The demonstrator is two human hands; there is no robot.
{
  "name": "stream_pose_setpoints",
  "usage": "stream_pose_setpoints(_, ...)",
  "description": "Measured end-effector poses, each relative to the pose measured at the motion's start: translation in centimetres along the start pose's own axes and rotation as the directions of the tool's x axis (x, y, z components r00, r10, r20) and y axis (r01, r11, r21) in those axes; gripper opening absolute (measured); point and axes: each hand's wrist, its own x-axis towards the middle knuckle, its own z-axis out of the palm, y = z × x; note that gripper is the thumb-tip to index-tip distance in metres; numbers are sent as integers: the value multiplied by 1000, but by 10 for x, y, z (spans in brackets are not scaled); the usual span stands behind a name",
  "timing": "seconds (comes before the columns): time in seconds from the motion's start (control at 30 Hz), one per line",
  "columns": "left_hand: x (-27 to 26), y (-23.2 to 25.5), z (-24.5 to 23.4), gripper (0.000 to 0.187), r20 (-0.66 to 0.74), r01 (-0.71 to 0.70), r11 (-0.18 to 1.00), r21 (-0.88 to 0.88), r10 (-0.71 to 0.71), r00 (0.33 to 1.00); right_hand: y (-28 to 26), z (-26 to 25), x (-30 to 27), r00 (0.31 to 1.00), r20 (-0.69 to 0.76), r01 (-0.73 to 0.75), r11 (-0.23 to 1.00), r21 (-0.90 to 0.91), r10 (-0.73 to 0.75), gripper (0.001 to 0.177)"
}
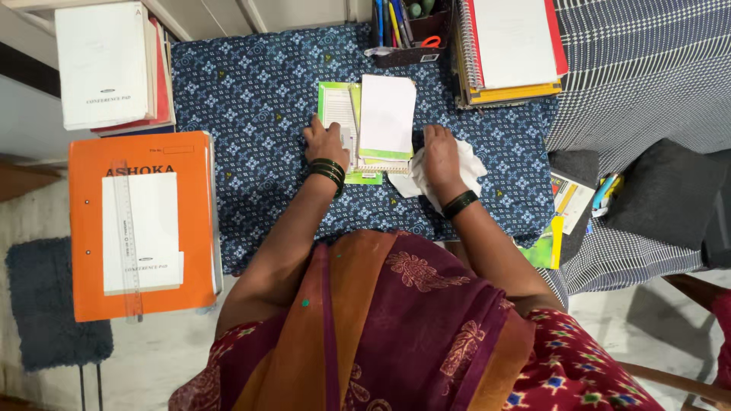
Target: The person wipes a patterned blue surface with a white cloth, then moves a small purple box and a pen holder. They pick up and place down several books and notebooks, including an orange file and a green notebook, arranging them on the surface.
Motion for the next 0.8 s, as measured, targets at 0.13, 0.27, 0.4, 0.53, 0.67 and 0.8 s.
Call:
stream_pose_setpoints(0.13, 2, -8, 0, 45, -45, -9, 999, 52, 12, 999, 14, -5, -6, 992, 114, -49, 998, -43, 54, 19)
stream_pose_setpoints(0.27, 2, -24, -5, 46, -52, 3, 999, 44, -1, 999, 31, -15, -16, 996, 66, -51, 993, -111, 58, 17)
stream_pose_setpoints(0.4, 11, -39, -2, 46, -74, 72, 991, 111, -64, 995, 44, -27, -21, 999, 12, -45, 986, -162, 48, 20)
stream_pose_setpoints(0.53, 7, -41, -4, 45, -164, 3, 997, 77, 9, 986, 41, -29, -18, 998, 12, -56, 965, -256, 61, 21)
stream_pose_setpoints(0.67, 6, -24, -2, 47, -205, -150, 987, -60, 135, 969, 27, -20, -7, 991, 29, -122, 981, -154, 127, 6)
stream_pose_setpoints(0.8, 8, -1, 7, 40, -215, -268, 960, -76, 247, 945, 14, -6, 5, 998, 0, -61, 971, 232, 63, 20)
